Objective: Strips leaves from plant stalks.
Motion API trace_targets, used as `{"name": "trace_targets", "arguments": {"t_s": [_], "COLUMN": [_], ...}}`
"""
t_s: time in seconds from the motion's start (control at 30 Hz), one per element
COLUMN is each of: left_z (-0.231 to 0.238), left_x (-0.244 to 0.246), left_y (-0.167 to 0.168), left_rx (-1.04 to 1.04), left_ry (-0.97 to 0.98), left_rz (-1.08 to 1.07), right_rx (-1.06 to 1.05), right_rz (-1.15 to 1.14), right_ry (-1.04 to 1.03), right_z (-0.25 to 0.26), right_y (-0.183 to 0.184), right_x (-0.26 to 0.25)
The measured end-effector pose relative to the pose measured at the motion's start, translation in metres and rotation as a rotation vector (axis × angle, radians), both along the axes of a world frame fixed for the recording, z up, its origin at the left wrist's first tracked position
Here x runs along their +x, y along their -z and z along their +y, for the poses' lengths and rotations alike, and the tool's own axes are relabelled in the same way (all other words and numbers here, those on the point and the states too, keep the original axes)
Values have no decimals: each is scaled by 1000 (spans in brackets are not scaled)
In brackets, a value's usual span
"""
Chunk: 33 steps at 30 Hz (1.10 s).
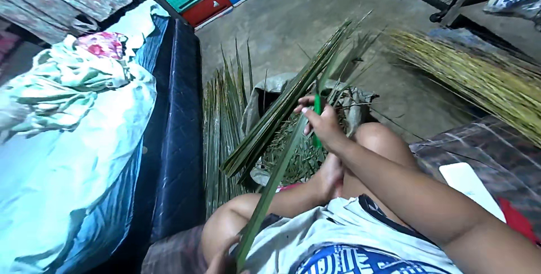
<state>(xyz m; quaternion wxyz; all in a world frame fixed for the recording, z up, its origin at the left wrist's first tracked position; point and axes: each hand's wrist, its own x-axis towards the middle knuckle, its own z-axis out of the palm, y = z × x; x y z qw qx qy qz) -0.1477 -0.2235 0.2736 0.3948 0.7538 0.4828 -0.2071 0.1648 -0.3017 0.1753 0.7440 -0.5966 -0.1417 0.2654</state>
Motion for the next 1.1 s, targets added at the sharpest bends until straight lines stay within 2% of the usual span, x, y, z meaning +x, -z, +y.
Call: {"name": "trace_targets", "arguments": {"t_s": [0.07,0.13,0.23,0.37,0.47,0.6,0.73,1.0,1.1], "left_z": [12,20,18,12,10,9,3,3,3], "left_x": [-9,10,68,121,135,129,125,187,208], "left_y": [41,75,82,84,80,80,81,77,73], "left_rx": [103,270,296,303,244,216,161,263,361], "left_ry": [163,255,245,160,123,144,134,225,313], "left_rz": [-297,-504,-522,-556,-587,-520,-439,-456,-400], "right_rx": [26,46,40,-92,-183,-128,-89,-109,-87], "right_rz": [8,1,-61,-209,-247,-211,-172,-250,-211], "right_ry": [-148,-299,-438,-466,-387,-136,-5,-27,-26], "right_z": [3,4,2,-2,-3,-8,-22,-13,-13], "right_y": [-8,-11,-7,-2,-3,2,4,4,3], "right_x": [-25,-48,-64,-51,-29,11,39,25,26]}}
